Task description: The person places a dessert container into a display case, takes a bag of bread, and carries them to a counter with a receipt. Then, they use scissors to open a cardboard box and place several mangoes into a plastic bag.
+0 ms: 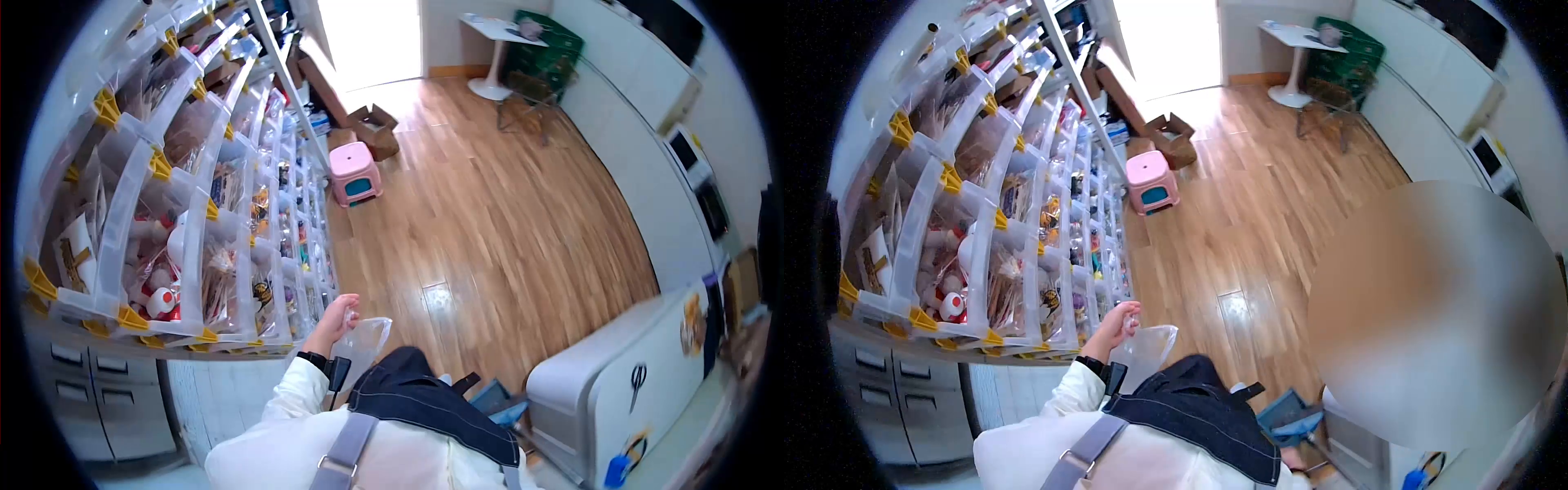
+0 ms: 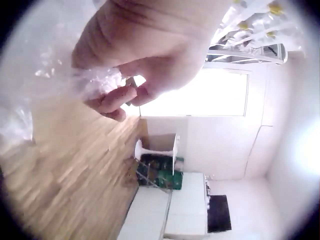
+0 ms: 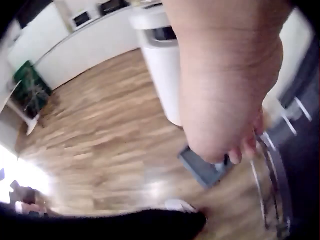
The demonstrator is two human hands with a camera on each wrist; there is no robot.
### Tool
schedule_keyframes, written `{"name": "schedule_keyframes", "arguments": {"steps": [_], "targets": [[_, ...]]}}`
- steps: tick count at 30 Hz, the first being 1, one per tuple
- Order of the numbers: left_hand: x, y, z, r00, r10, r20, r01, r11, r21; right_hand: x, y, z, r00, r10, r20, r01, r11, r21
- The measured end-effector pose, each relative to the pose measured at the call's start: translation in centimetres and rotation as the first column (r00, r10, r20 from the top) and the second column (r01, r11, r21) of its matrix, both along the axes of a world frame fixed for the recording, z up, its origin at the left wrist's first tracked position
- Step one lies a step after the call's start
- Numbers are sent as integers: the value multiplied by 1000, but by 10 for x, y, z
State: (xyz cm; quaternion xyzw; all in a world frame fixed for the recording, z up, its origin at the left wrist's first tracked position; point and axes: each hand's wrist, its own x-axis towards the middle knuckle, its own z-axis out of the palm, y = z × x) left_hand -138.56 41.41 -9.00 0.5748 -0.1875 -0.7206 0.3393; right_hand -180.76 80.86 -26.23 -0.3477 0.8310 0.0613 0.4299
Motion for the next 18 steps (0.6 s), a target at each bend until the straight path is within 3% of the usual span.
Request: {"name": "schedule_keyframes", "arguments": {"steps": [2, 4, 6, 8, 10, 12, 14, 16, 18], "targets": [[-6, -6, -4, 993, 97, 61, -95, 995, -24, -92, -78, 21, 978, 185, -93, -176, 980, 94], [-6, -24, -21, 940, 332, 74, -326, 942, -84, -192, -167, 4, 980, 47, -196, -41, 999, 30], [-14, -45, -29, 890, 451, 70, -447, 892, -66, -246, -264, 23, 948, 22, -317, -104, 965, -242], [-17, -76, -55, 702, 712, 17, -711, 699, 70, -290, -357, 10, 977, -179, -117, 102, 871, -480], [-25, -123, -75, 660, 748, -72, -744, 664, 75, -283, -438, 27, 940, -293, 172, 334, 700, -631], [-42, -178, -91, 674, 731, -112, -731, 681, 49, -277, -506, 20, 897, -108, 429, 380, 683, -624], [-75, -245, -82, 717, 685, -133, -690, 724, 7, -246, -548, 24, 955, 74, 287, 141, 739, -659], [-102, -311, -78, 816, 557, -155, -554, 830, 70, -226, -570, 34, 946, 237, 223, -98, 860, -501], [-136, -373, -48, 860, 502, -87, -503, 864, 12, -222, -584, 36, 929, 349, 125, -287, 891, -351]]}}
